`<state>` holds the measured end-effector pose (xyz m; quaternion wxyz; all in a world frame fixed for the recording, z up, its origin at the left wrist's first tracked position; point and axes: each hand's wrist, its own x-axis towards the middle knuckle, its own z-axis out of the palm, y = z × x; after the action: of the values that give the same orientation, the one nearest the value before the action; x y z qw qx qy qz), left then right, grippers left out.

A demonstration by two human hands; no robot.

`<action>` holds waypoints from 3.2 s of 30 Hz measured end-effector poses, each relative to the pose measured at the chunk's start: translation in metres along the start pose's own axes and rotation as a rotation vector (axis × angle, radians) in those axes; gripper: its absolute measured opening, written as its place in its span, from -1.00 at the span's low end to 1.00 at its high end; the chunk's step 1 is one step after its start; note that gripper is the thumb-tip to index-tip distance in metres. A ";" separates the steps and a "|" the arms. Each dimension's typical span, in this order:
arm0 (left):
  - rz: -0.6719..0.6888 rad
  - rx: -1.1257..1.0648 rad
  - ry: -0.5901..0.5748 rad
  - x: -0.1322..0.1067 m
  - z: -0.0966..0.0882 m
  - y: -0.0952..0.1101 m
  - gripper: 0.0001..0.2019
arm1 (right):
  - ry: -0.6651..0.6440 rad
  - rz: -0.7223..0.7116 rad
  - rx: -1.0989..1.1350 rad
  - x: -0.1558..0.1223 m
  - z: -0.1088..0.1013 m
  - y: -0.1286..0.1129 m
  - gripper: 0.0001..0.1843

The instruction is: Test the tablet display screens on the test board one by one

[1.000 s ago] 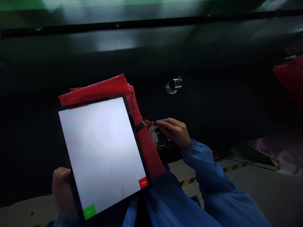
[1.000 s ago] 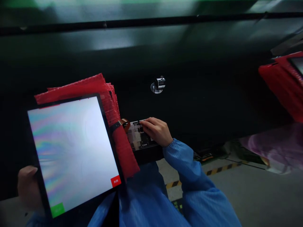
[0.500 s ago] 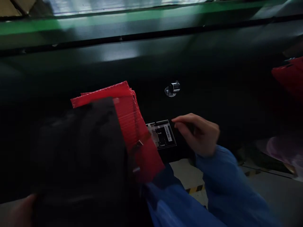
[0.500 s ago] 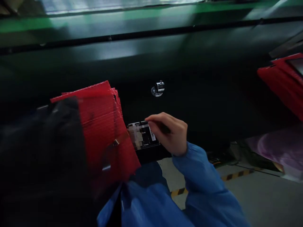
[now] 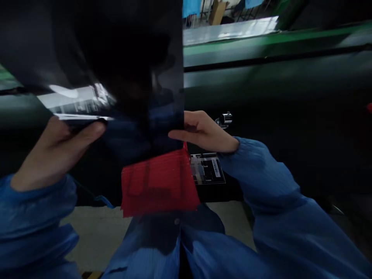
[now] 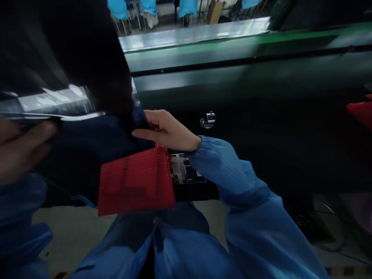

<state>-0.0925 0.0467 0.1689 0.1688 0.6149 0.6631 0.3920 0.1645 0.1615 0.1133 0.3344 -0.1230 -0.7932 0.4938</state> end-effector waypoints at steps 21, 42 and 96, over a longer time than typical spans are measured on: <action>0.722 0.780 -0.657 -0.026 0.053 -0.074 -0.24 | 0.390 0.202 -0.571 -0.056 0.004 0.065 -0.76; 0.170 -0.045 -0.619 0.016 0.138 0.018 -0.91 | -0.006 0.308 0.137 -0.080 -0.008 0.046 -0.77; -1.163 -0.418 0.271 -0.065 0.003 -0.141 -0.86 | -0.167 0.397 -0.515 -0.130 -0.008 0.067 -0.55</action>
<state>-0.1748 -0.0055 0.0477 0.3854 0.0527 0.8138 0.4318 0.2579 0.1311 0.0049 0.1235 -0.3146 -0.8773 0.3409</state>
